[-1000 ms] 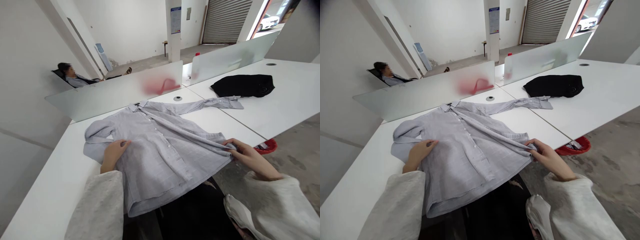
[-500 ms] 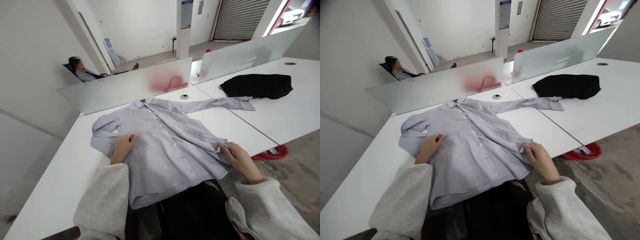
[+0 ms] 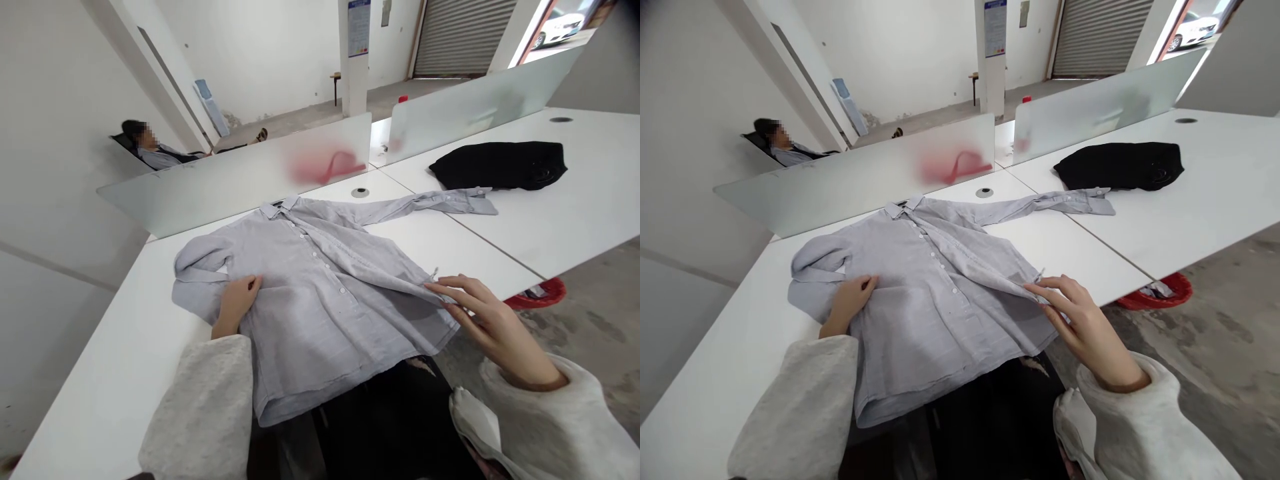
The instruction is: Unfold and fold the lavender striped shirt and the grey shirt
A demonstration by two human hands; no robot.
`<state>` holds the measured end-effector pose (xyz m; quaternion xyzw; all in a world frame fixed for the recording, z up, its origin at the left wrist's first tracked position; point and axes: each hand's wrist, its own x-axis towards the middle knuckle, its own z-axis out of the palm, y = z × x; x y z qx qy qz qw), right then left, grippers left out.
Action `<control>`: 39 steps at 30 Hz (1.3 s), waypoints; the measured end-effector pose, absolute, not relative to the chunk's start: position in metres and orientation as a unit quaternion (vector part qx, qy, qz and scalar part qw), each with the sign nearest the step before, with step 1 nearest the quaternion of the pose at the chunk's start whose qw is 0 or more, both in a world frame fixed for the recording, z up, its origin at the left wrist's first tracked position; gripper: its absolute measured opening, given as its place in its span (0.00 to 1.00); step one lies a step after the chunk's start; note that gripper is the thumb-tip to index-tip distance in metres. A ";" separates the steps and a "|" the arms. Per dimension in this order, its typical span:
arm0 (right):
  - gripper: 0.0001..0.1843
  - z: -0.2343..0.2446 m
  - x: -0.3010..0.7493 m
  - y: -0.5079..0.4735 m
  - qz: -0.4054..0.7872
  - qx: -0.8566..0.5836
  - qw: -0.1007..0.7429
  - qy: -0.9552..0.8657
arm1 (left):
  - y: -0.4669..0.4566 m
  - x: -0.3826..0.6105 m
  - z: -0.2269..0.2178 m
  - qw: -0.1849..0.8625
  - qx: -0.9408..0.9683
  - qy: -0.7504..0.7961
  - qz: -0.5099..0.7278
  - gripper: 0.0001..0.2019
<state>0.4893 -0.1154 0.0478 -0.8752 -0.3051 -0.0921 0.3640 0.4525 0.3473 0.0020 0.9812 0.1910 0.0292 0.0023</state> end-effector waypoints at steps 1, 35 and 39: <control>0.19 0.048 0.489 -0.117 -0.094 -0.877 0.359 -0.306 | 0.348 0.453 0.002 0.002 0.981 0.191 0.027 0.23; 0.35 -0.024 0.437 -0.055 -0.054 -0.838 0.263 -0.475 | 0.128 0.362 -0.017 0.142 0.990 -0.018 0.003 0.30; 0.21 -0.015 0.441 -0.047 -0.040 -0.843 0.264 -0.467 | 0.135 0.352 -0.024 0.178 0.983 0.007 0.041 0.34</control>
